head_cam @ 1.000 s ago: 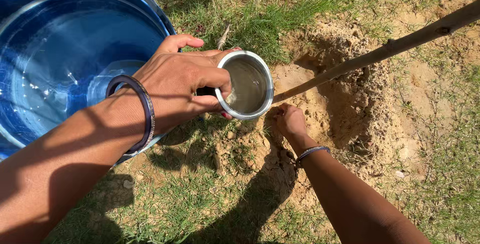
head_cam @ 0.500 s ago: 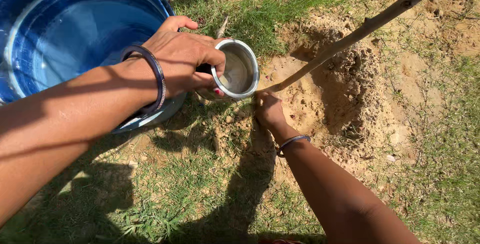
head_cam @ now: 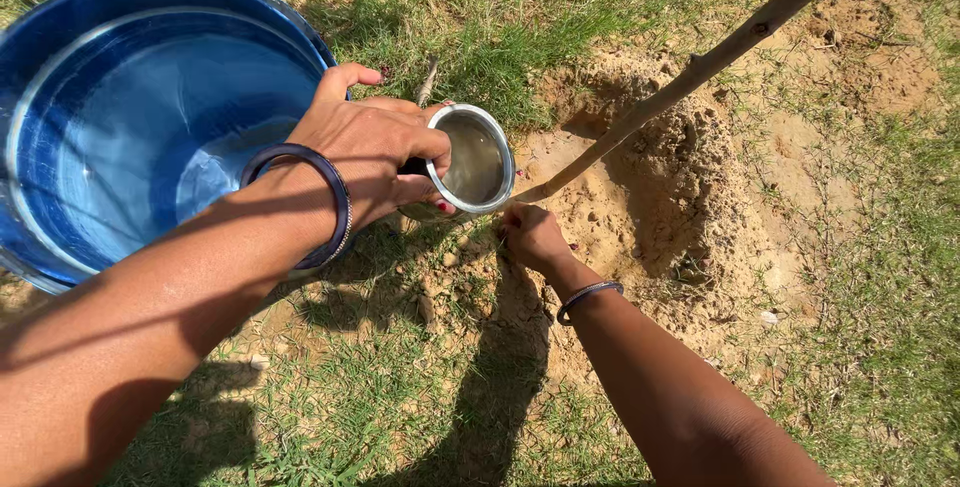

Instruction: The person waters two small saplings by hand using a metal cup filled from a blue bucket. The person dips the cup into the water, pours it around the base of one plant, clears some dirt with their hands, and then repeats the process for a second sapling.

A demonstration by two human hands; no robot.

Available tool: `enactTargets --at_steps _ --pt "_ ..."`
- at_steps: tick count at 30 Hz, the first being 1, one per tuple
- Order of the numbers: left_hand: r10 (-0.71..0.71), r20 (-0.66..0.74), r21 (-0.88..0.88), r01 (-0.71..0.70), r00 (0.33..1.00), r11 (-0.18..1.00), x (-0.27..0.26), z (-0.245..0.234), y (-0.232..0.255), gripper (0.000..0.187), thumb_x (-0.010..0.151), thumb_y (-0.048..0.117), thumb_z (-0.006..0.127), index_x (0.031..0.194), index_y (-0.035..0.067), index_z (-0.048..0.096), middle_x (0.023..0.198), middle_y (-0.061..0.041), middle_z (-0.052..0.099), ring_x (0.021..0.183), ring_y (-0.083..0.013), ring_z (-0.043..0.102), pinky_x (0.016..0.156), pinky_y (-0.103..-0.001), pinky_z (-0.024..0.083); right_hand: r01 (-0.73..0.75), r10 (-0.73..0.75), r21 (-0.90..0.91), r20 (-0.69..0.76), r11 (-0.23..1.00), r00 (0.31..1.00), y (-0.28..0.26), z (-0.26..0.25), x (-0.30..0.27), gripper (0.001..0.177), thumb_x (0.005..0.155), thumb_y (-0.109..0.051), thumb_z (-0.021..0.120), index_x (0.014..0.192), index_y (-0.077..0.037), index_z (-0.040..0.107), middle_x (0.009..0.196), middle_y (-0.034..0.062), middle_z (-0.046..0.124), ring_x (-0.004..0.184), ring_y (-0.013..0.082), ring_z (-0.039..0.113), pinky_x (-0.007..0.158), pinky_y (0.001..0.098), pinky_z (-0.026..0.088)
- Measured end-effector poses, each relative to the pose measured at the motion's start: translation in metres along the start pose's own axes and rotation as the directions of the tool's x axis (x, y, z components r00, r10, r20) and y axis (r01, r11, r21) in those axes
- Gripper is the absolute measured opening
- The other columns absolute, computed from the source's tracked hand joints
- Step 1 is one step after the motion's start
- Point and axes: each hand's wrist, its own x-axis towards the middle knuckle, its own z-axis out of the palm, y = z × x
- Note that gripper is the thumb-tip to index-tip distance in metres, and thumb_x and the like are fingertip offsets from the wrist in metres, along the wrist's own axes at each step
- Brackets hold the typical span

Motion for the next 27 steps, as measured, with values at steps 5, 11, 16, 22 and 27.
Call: enactTargets --at_steps 5,11,16,22,27 --pt "-0.020 0.016 -0.019 0.021 1.000 1.000 0.001 -0.001 0.001 0.017 0.079 0.037 0.081 0.090 0.029 0.071 0.079 0.006 0.068 0.097 -0.0155 0.068 0.111 -0.053 0.024 -0.014 -0.001 0.163 0.089 0.986 0.996 0.002 -0.013 -0.001 0.009 0.098 -0.013 0.061 0.099 -0.005 0.065 0.094 0.0132 0.072 0.083 0.0217 0.066 0.074 0.0374 0.055" --pt "0.009 -0.007 0.008 -0.008 1.000 1.000 -0.005 0.002 -0.004 0.020 0.079 0.042 0.080 0.092 0.029 0.072 0.081 0.005 0.069 0.097 -0.0157 0.068 0.112 -0.053 0.024 -0.147 0.103 0.187 0.226 0.971 0.969 0.015 -0.015 0.005 0.018 0.093 -0.013 0.063 0.108 -0.004 0.066 0.088 0.0131 0.071 0.077 0.0212 0.065 0.068 0.0393 0.055" --pt "0.012 0.016 0.062 -0.013 1.000 0.998 -0.004 0.006 -0.006 0.021 0.079 0.043 0.080 0.093 0.030 0.072 0.080 0.005 0.070 0.098 -0.0164 0.067 0.109 -0.053 0.024 0.187 -0.128 -0.348 0.187 0.919 0.974 0.022 -0.001 0.018 0.021 0.092 -0.022 0.067 0.106 -0.012 0.079 0.094 0.0095 0.074 0.081 0.0209 0.069 0.074 0.0354 0.058" --pt "0.043 -0.001 0.100 -0.043 0.999 0.994 -0.004 0.012 -0.010 0.022 0.081 0.043 0.080 0.095 0.029 0.071 0.085 0.007 0.073 0.099 -0.0157 0.068 0.108 -0.052 0.024 0.102 -0.078 -0.048 0.362 0.994 0.929 -0.007 -0.028 0.025 0.018 0.099 -0.027 0.061 0.091 -0.014 0.072 0.072 0.0004 0.064 0.059 0.0136 0.056 0.054 0.0301 0.046" --pt "0.062 -0.044 0.066 -0.059 0.997 0.996 -0.007 0.011 -0.010 0.024 0.078 0.045 0.081 0.094 0.029 0.072 0.086 0.007 0.073 0.099 -0.0149 0.068 0.109 -0.050 0.024 -0.290 0.048 0.484 0.452 0.826 0.891 -0.035 -0.057 -0.006 0.032 0.099 -0.022 0.058 0.068 -0.014 0.057 0.056 -0.0051 0.048 0.045 0.0073 0.037 0.041 0.0246 0.028"
